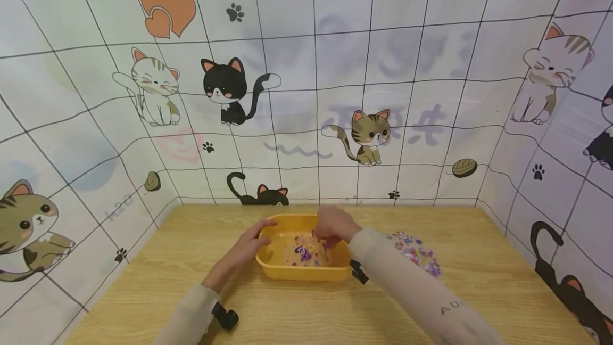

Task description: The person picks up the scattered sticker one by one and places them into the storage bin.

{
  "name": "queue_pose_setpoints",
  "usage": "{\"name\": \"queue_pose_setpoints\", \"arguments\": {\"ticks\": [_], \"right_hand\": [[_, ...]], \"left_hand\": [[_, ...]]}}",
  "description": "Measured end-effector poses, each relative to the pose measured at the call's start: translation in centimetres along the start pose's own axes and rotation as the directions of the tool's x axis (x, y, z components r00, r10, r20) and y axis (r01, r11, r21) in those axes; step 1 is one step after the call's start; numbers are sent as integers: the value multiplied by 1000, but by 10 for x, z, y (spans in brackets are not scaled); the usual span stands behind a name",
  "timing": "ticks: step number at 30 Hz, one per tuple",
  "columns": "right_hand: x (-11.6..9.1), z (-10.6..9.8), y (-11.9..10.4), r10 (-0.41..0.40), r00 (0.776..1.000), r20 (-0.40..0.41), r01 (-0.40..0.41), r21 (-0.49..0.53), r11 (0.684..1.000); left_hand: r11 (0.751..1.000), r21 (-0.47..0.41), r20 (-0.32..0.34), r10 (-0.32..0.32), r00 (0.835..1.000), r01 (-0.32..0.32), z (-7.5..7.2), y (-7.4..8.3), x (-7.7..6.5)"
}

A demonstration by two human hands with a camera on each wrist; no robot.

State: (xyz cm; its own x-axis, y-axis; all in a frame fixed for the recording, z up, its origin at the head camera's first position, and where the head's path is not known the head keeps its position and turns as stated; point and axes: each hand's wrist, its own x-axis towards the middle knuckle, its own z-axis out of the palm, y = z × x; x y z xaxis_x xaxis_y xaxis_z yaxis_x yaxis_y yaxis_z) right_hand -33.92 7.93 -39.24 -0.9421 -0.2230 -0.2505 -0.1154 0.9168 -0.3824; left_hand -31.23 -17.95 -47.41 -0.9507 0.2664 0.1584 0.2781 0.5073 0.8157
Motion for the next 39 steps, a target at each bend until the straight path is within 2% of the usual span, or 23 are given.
{"name": "queue_pose_setpoints", "arguments": {"ticks": [4,8,20,39], "right_hand": [[2,2,4,39,998,41,-39,6,999],[5,6,8,39,998,56,-39,-3,999],[7,14,14,48,997,55,-43,-94,995],[5,20,13,20,1000,19,-17,-159,987]], "left_hand": [[1000,1,-1,-6,1000,6,-1,0,1],[1000,-11,-4,-5,1000,5,0,-1,0],[999,-30,-4,-38,999,37,1,1,1],[999,-22,-4,-31,1000,31,0,0,1]]}}
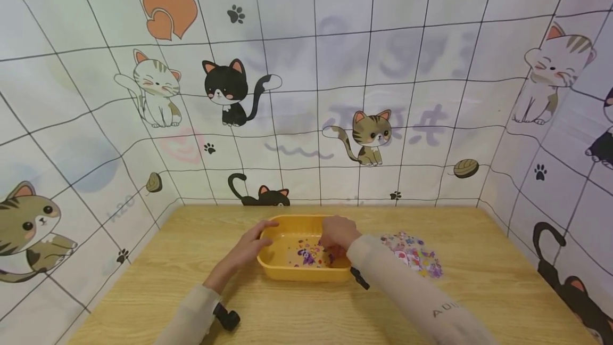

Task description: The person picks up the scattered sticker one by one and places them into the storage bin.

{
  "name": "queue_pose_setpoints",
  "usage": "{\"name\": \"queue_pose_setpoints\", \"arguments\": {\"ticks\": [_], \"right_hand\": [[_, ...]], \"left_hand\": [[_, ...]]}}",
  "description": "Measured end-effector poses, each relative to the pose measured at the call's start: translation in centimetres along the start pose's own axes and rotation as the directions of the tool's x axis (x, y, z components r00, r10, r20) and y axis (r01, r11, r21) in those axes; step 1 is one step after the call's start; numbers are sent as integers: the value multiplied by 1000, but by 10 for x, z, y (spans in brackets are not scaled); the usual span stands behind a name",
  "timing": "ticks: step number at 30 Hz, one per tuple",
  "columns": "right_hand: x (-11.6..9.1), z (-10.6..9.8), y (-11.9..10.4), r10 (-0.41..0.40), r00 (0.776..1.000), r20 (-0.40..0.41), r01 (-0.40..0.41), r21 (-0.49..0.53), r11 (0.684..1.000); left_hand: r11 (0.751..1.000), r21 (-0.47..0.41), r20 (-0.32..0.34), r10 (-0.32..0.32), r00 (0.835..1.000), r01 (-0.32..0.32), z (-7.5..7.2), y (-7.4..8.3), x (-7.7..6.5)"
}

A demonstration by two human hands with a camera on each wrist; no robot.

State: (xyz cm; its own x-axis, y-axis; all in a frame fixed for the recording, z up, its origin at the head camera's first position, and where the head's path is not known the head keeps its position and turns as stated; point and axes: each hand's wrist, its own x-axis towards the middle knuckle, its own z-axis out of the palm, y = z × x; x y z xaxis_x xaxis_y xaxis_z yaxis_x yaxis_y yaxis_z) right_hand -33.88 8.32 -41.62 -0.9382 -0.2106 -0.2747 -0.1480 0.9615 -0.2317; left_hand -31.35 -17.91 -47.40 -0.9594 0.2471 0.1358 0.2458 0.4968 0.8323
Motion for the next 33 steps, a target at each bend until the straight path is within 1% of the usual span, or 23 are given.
{"name": "queue_pose_setpoints", "arguments": {"ticks": [4,8,11,13,16,19,21,23,27,30,33], "right_hand": [[-1,-2,0,-3,1000,-26,3,3,1000],[-2,-6,1,-17,999,-50,20,48,999],[-6,-14,4,-69,994,-82,77,107,991],[-11,-22,7,-126,986,-112,142,146,979],[-18,-33,13,-204,968,-147,232,216,948],[-29,-46,19,-246,953,-177,286,255,924],[-36,-54,24,-249,949,-192,296,282,913],[-45,-60,29,-235,951,-202,291,314,904],[-62,-67,46,-210,951,-226,284,374,883],[-74,-66,65,-191,948,-253,285,413,865],[-85,-63,90,-168,945,-279,285,458,842]], "left_hand": [[1000,-5,3,0,1000,0,1,0,0],[1000,-12,1,1,1000,-1,2,0,-1],[1000,-14,2,8,1000,-8,2,0,-1],[1000,-15,1,11,1000,-11,2,0,-1],[1000,-17,1,6,1000,-6,1,0,0],[1000,-15,-2,-1,1000,1,2,-1,0],[1000,-11,-4,-1,1000,1,2,0,1],[1000,-7,-8,1,1000,-1,1,0,1],[1000,8,-20,14,1000,-14,0,0,1],[1000,21,-17,24,1000,-24,0,-1,0],[999,24,-10,30,1000,-30,1,-4,1]]}}
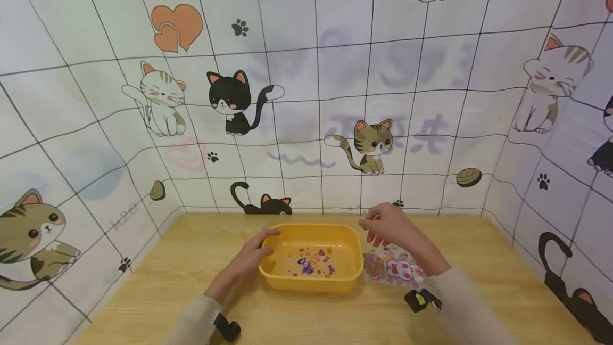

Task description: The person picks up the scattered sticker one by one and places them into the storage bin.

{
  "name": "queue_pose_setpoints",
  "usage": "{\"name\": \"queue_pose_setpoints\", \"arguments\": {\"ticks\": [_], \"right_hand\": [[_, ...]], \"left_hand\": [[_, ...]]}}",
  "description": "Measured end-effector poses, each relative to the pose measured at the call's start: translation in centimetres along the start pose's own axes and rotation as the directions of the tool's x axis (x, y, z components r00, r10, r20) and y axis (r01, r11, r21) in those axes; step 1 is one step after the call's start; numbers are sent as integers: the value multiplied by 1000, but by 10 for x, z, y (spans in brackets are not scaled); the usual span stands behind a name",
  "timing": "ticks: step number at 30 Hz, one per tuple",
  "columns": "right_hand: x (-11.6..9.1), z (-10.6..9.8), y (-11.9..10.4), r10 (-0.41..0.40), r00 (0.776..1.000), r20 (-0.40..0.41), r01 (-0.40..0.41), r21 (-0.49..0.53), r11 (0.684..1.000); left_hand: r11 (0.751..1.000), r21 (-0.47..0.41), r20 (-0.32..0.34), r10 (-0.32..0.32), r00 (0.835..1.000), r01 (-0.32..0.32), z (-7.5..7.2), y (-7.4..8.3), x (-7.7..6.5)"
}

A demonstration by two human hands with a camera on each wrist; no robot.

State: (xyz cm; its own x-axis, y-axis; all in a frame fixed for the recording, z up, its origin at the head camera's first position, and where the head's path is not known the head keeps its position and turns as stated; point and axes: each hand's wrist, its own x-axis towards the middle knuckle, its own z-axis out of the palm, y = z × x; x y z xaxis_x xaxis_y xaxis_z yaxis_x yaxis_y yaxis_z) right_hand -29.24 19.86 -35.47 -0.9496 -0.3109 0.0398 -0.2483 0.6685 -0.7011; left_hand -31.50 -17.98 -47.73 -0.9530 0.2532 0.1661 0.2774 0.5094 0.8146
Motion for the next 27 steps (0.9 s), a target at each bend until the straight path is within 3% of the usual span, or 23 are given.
{"name": "queue_pose_setpoints", "arguments": {"ticks": [6,12,17,22,27], "right_hand": [[-25,-20,43,9,999,-52,-5,64,998],[-44,-30,85,77,990,-117,-70,64,995],[-51,-32,117,135,981,-140,-145,-64,987],[-52,-33,139,144,984,-108,-165,-220,962],[-52,-30,153,164,984,-72,-178,-273,945]], "left_hand": [[1000,-20,-6,-13,1000,13,0,-1,-1],[1000,-21,-3,-21,1000,21,-1,2,0],[1000,-12,-5,-5,1000,5,0,3,-1],[999,-27,3,-20,1000,20,2,3,-2],[1000,-27,3,-13,1000,13,3,0,-3]]}}
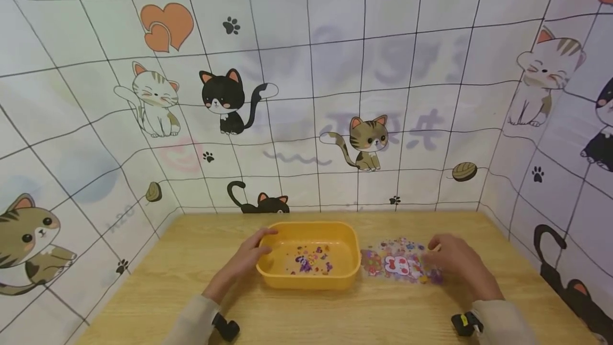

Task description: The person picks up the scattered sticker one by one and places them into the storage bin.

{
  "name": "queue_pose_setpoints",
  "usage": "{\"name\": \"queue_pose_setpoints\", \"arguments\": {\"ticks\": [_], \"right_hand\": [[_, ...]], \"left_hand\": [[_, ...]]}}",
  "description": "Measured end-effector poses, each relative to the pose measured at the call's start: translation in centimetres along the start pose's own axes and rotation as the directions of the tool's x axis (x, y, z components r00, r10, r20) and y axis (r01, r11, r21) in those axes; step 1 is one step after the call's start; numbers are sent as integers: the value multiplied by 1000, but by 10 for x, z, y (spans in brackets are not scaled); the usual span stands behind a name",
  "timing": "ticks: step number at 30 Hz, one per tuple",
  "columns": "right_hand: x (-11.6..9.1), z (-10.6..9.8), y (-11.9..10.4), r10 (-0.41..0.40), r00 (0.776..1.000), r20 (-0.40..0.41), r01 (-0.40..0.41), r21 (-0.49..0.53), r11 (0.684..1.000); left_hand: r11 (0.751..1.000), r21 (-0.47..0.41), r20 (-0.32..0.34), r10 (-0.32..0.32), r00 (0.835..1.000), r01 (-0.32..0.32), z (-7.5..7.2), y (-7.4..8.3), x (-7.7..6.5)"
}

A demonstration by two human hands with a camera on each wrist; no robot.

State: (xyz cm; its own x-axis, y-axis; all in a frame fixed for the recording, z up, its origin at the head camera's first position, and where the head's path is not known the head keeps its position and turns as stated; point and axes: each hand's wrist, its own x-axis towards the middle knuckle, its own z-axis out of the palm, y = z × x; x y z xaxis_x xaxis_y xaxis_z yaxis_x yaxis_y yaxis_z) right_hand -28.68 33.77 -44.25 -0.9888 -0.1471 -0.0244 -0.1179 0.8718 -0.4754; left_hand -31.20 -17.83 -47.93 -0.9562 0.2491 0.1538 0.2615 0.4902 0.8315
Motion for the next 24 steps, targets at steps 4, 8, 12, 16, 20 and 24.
{"name": "queue_pose_setpoints", "arguments": {"ticks": [4,8,12,16,20,24], "right_hand": [[3,3,7,-12,999,30,13,-20,1000],[5,4,11,-26,999,38,28,-36,999],[5,3,13,-15,999,50,17,-39,999],[6,5,14,-13,998,54,15,-31,999],[5,5,14,-8,999,50,8,-18,1000],[4,4,13,17,998,56,-17,-7,1000]], "left_hand": [[1000,3,0,3,1000,-3,-2,0,0],[1000,4,8,10,1000,-10,-2,0,-1],[1000,12,8,11,1000,-11,-1,0,-1],[1000,15,-2,10,1000,-10,-1,-1,-1],[1000,11,3,14,1000,-14,-1,-1,-2],[1000,17,4,17,1000,-17,0,2,-1]]}}
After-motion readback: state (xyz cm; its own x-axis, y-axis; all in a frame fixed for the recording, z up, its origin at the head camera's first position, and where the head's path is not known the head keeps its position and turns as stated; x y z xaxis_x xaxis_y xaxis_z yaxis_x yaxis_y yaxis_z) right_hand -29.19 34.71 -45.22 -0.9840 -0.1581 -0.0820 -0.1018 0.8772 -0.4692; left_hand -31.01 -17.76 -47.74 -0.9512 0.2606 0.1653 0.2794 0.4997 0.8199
